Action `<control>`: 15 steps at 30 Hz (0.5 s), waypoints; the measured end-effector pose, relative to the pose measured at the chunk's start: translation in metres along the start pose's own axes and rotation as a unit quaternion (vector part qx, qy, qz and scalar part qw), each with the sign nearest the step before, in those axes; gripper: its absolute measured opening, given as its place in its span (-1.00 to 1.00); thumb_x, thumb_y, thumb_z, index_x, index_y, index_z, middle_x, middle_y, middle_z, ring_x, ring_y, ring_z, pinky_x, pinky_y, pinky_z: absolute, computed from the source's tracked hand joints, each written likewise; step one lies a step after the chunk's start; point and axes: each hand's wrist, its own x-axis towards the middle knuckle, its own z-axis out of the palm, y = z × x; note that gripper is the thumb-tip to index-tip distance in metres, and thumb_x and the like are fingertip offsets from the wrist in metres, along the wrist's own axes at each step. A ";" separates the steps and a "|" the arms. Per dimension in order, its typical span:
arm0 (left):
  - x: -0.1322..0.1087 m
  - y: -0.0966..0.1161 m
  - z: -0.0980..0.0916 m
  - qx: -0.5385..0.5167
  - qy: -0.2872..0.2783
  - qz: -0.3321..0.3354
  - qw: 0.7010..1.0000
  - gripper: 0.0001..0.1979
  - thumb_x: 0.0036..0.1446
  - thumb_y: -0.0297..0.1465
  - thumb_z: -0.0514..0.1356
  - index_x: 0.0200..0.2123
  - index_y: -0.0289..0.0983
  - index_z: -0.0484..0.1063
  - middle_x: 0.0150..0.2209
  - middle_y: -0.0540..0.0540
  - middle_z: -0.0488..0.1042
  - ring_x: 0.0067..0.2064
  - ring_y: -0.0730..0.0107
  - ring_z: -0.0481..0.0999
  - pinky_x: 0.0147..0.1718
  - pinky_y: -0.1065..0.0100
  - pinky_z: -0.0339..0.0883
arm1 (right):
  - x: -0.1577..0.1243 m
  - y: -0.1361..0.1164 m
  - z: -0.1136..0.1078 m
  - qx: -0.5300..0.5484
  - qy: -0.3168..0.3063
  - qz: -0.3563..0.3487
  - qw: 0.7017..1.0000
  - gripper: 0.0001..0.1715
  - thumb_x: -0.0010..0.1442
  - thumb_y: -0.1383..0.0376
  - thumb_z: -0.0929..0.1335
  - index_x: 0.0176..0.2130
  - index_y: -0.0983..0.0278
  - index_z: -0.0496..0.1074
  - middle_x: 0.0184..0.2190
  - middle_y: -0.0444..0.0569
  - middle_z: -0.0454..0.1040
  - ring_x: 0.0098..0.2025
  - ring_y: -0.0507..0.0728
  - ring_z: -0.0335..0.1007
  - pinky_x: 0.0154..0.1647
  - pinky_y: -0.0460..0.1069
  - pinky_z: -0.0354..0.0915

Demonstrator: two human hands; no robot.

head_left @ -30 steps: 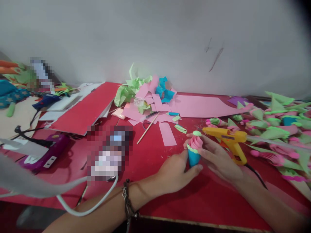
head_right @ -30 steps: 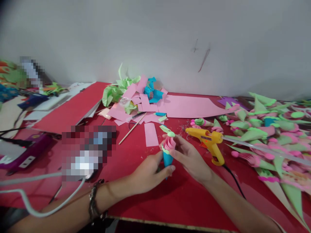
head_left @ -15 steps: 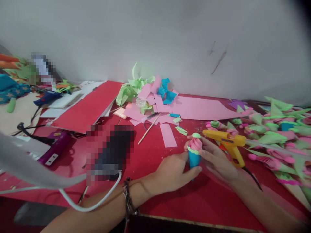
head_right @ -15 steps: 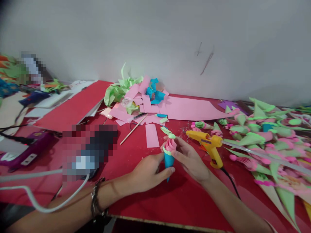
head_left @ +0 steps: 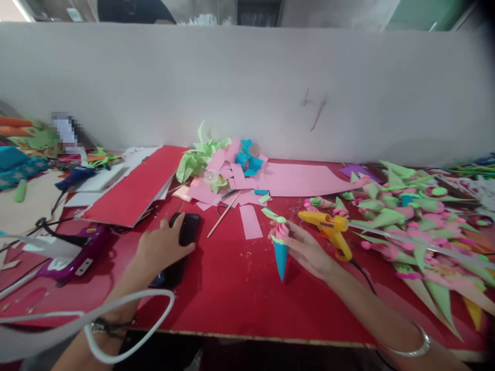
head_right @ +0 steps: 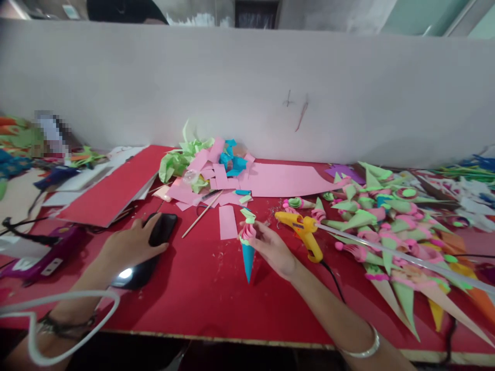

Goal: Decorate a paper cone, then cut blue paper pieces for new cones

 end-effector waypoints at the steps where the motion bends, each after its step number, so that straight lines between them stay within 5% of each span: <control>1: 0.001 0.000 0.000 0.008 0.011 -0.005 1.000 -0.31 0.02 -0.07 -0.08 0.16 -0.33 -0.03 -0.12 -0.39 0.34 -0.27 -0.12 0.45 -0.40 0.10 0.26 | 0.001 0.000 -0.001 0.005 0.002 0.001 1.000 -0.65 -0.09 0.23 0.44 -0.22 0.16 0.44 -0.34 -0.16 0.39 -0.25 -0.01 0.29 -0.17 -0.10 0.19; 6: 0.006 0.002 -0.002 -0.004 0.064 -0.015 0.998 -0.29 0.04 -0.07 -0.11 0.19 -0.33 -0.15 -0.17 -0.34 0.38 -0.24 -0.11 0.44 -0.38 0.12 0.26 | 0.003 0.002 -0.003 0.019 0.003 0.020 1.000 -0.65 -0.11 0.25 0.45 -0.24 0.18 0.43 -0.35 -0.15 0.39 -0.28 -0.02 0.29 -0.23 -0.11 0.19; 10: 0.012 0.002 0.004 -0.010 0.013 -0.015 1.000 -0.17 -0.07 0.06 -0.07 0.19 -0.30 -0.09 -0.07 -0.42 0.28 -0.23 -0.18 0.43 -0.39 0.07 0.26 | 0.003 0.002 -0.003 0.020 0.009 0.035 0.999 -0.62 -0.12 0.26 0.46 -0.22 0.19 0.43 -0.35 -0.14 0.39 -0.29 -0.02 0.28 -0.24 -0.11 0.19; 15: 0.013 0.004 0.005 -0.006 -0.023 -0.010 1.000 -0.26 -0.04 0.02 -0.07 0.18 -0.19 -0.05 -0.10 -0.37 0.27 -0.24 -0.18 0.44 -0.37 0.07 0.25 | 0.003 0.000 -0.004 0.008 -0.012 0.026 1.000 -0.72 -0.10 0.27 0.44 -0.29 0.19 0.43 -0.35 -0.15 0.38 -0.31 -0.02 0.27 -0.26 -0.11 0.17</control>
